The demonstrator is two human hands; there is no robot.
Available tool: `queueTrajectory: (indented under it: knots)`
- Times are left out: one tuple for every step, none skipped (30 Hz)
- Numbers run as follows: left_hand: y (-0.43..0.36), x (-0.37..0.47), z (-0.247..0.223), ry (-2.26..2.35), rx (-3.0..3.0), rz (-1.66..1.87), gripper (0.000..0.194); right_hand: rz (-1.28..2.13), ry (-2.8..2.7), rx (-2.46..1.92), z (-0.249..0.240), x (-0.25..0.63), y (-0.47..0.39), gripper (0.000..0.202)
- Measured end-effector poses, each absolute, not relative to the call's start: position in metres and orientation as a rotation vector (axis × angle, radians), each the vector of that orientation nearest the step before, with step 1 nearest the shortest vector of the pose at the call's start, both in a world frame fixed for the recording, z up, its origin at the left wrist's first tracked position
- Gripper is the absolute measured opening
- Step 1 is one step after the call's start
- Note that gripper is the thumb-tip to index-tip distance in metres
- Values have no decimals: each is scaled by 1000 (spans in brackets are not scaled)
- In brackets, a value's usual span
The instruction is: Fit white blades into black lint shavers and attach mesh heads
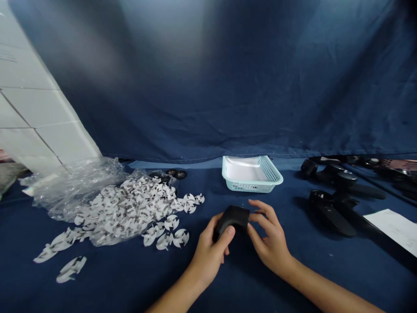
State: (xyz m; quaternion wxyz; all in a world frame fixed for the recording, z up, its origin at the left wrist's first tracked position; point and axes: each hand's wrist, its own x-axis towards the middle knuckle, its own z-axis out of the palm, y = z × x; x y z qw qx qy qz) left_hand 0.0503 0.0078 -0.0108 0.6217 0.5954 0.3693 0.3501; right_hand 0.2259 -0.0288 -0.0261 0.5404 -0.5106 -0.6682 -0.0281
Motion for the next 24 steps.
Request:
queueTrajectory:
  knots:
    - [8,51,-10,847,1339,799,53,-74,-1582,-1208,-27,225,-29,16]
    - [9,51,-10,845,1310,794,52,-82,-1578,-1204,-27,225,-29,17]
    - [9,52,-9,843,1287,789,52,-87,-1577,-1204,-28,225,-28,17]
    - [9,52,-8,843,1271,785,51,-89,-1575,-1208,-29,225,-28,16]
    - [9,52,-7,846,1262,784,50,-85,-1570,-1219,-30,225,-27,15]
    - [9,52,-7,849,1258,784,50,-72,-1564,-1234,-31,225,-27,14]
    - [9,52,-6,851,1258,786,50,-52,-1558,-1249,-31,226,-26,13]
    - [9,52,-6,850,1258,787,50,-28,-1555,-1259,-31,226,-26,12]
    - [9,52,-7,850,1259,788,51,-4,-1555,-1266,-32,226,-26,11]
    - [9,52,-8,850,1264,790,51,14,-1556,-1267,-32,225,-26,11]
    - [9,52,-9,852,1276,794,52,25,-1560,-1267,-31,225,-27,10]
    - [9,52,-10,856,1293,799,52,30,-1564,-1269,-31,225,-27,10]
    - [9,52,-12,865,1315,807,53,28,-1567,-1274,-31,224,-28,10]
    - [8,52,-13,875,1342,815,53,24,-1569,-1282,-30,224,-28,10]
    - [8,52,-14,887,1374,823,53,18,-1570,-1290,-30,223,-29,9]
    - [7,51,-14,898,1407,829,53,15,-1570,-1298,-30,223,-29,9]
    - [7,50,-14,909,1442,834,52,17,-1568,-1304,-31,223,-29,9]
    - [6,50,-13,921,1476,838,51,27,-1566,-1305,-31,223,-29,9]
    - [5,49,-11,933,1507,842,50,43,-1565,-1304,-31,223,-29,10]
    - [4,48,-10,941,1534,844,50,67,-1564,-1301,-32,223,-29,12]
    - [3,47,-8,946,1557,847,49,95,-1561,-1297,-32,223,-29,13]
    - [2,47,-7,945,1576,851,49,124,-1559,-1292,-32,223,-29,14]
    - [2,46,-6,942,1590,853,49,151,-1558,-1289,-32,223,-28,16]
    - [2,46,-5,939,1596,855,49,172,-1555,-1286,-32,223,-28,17]
